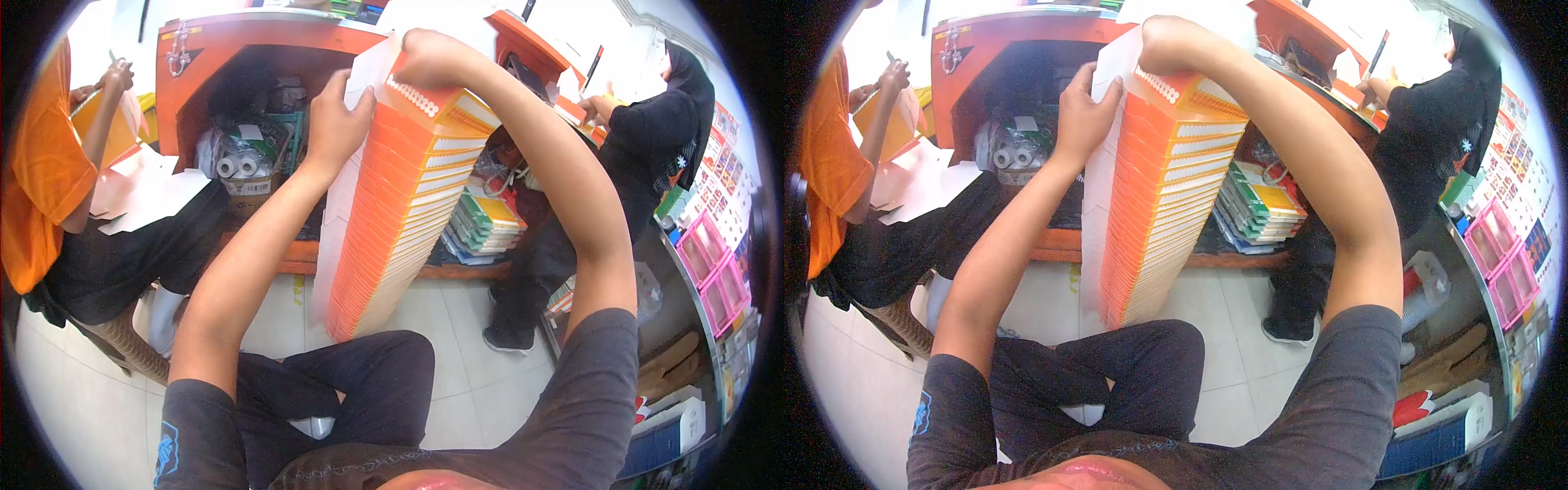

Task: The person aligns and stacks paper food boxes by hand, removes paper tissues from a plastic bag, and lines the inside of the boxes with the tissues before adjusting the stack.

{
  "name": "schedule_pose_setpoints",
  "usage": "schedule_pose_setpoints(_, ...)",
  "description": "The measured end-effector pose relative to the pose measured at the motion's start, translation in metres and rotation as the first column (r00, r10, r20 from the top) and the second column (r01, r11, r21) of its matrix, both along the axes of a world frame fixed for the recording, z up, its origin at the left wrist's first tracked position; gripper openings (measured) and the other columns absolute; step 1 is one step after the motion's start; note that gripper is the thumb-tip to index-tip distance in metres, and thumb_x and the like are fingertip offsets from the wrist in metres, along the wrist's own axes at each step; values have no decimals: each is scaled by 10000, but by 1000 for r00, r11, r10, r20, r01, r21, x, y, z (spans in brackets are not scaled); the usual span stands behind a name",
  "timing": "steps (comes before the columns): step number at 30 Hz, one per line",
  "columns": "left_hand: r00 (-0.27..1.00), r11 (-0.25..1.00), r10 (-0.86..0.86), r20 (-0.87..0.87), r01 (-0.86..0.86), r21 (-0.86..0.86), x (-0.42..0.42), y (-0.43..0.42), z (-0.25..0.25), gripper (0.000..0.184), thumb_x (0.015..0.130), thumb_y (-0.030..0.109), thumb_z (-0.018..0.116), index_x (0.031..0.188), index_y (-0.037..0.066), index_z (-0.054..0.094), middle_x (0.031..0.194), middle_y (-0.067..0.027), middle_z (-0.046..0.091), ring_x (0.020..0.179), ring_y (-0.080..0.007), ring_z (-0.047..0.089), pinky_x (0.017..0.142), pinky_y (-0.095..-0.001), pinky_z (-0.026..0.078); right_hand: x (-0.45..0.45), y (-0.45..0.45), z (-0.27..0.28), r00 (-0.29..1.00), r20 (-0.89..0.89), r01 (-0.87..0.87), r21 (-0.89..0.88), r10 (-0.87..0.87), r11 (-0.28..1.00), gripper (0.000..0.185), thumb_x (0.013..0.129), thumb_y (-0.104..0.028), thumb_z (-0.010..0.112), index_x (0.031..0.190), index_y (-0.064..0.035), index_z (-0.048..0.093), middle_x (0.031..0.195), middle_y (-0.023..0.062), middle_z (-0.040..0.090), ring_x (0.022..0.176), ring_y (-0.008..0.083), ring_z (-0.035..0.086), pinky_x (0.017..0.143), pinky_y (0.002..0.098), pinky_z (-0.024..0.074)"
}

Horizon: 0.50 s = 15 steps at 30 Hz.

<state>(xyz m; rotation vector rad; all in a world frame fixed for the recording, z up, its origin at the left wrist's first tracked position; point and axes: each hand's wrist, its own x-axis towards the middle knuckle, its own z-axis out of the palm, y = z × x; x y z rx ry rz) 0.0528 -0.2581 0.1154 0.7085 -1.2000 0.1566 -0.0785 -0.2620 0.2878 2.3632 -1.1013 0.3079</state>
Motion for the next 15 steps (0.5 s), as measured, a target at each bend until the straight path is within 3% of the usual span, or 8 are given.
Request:
schedule_pose_setpoints(3, 901, 892, 418, 118, -382, -242, -9, 19, -2, 307, 925, 214, 744, 1163, 37, 665, 1162, -158, 612, 1061, -280, 567, 933, -403, 430, -7, -11, 4, 999, 32, -36, -8, 36, 999, 488, 740, -265, 770, 1040, 117, 715, 1031, 302, 728, 988, 373, 734, 849, 414, 582)
schedule_pose_setpoints(6, 824, 924, 383, 418, -333, -190, -27, 44, -12, 344, 944, 339, 722, 1179, 94, 666, 1192, -130, 503, 1112, -328, 429, 998, -456, 325, -11, -3, 3, 995, 15, -101, 76, 100, 992, 497, 734, -267, 768, 1044, 119, 716, 1014, 301, 731, 979, 369, 735, 855, 411, 576)
schedule_pose_setpoints(9, 846, 949, 315, 429, -280, -145, -37, 48, -14, 432, 962, 473, 670, 1197, 111, 665, 1232, -133, 508, 1198, -336, 399, 1018, -488, 290, -8, -21, 0, 999, 9, -49, 53, 49, 997, 511, 727, -270, 769, 1059, 114, 717, 1017, 297, 733, 981, 370, 731, 873, 412, 569)
schedule_pose_setpoints(12, 767, 918, 397, 504, -342, -202, -26, 38, -11, 515, 960, 555, 637, 1226, 115, 651, 1304, -134, 488, 1260, -338, 366, 1023, -489, 281, -7, -16, -8, 1000, -20, -11, -11, 11, 1000, 518, 726, -278, 769, 1064, 111, 718, 1010, 298, 732, 982, 376, 729, 877, 419, 565)
schedule_pose_setpoints(15, 768, 941, 338, 544, -279, -191, -25, 41, -5, 545, 936, 551, 677, 1231, 95, 639, 1269, -111, 545, 1251, -316, 404, 1008, -480, 280, -12, -28, -10, 999, 5, -36, -52, 36, 998, 536, 728, -294, 767, 1068, 116, 714, 1014, 311, 725, 979, 387, 728, 875, 421, 564)
